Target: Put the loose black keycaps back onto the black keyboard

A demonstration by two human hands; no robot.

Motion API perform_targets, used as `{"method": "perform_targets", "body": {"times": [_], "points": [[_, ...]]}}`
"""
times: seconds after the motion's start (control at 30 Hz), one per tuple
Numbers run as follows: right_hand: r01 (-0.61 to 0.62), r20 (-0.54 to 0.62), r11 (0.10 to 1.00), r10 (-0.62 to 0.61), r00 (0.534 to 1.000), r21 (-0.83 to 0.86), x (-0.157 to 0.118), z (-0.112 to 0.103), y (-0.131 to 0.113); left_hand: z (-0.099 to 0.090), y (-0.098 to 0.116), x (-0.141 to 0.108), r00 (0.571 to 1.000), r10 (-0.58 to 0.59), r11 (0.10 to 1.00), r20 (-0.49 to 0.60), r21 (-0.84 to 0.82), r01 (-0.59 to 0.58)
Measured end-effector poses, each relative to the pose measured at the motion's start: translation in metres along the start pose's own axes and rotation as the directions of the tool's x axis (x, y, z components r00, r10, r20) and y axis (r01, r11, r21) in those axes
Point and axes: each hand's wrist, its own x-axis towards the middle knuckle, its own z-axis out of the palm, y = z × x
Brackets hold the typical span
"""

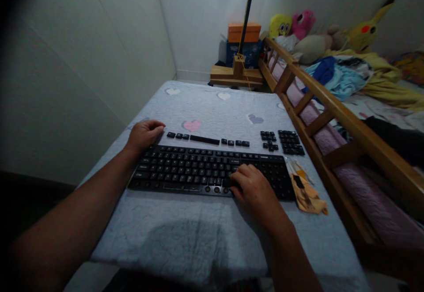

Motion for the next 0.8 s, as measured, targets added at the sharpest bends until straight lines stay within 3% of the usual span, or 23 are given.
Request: {"method": "perform_targets", "body": {"times": [0.23, 0.5, 0.8], "points": [[-0.033, -0.050, 0.995, 0.038, 0.998, 0.098, -0.001, -0.001, 0.005, 0.001, -0.002, 0.001, 1.000, -0.007, 1.000, -0.001, 0.001, 0.007], [-0.137, 0.004, 0.951, 0.141, 0.990, 0.277, -0.001, -0.009, 0.008, 0.001, 0.000, 0.000, 1.000, -0.009, 1.000, -0.010, -0.003, 0.009], [-0.182, 0.064, 0.928, 0.170, 0.983, 0.324, -0.001, -0.013, 0.007, 0.001, -0.004, 0.002, 1.000, 0.018, 1.000, -0.009, -0.018, -0.018]]}}
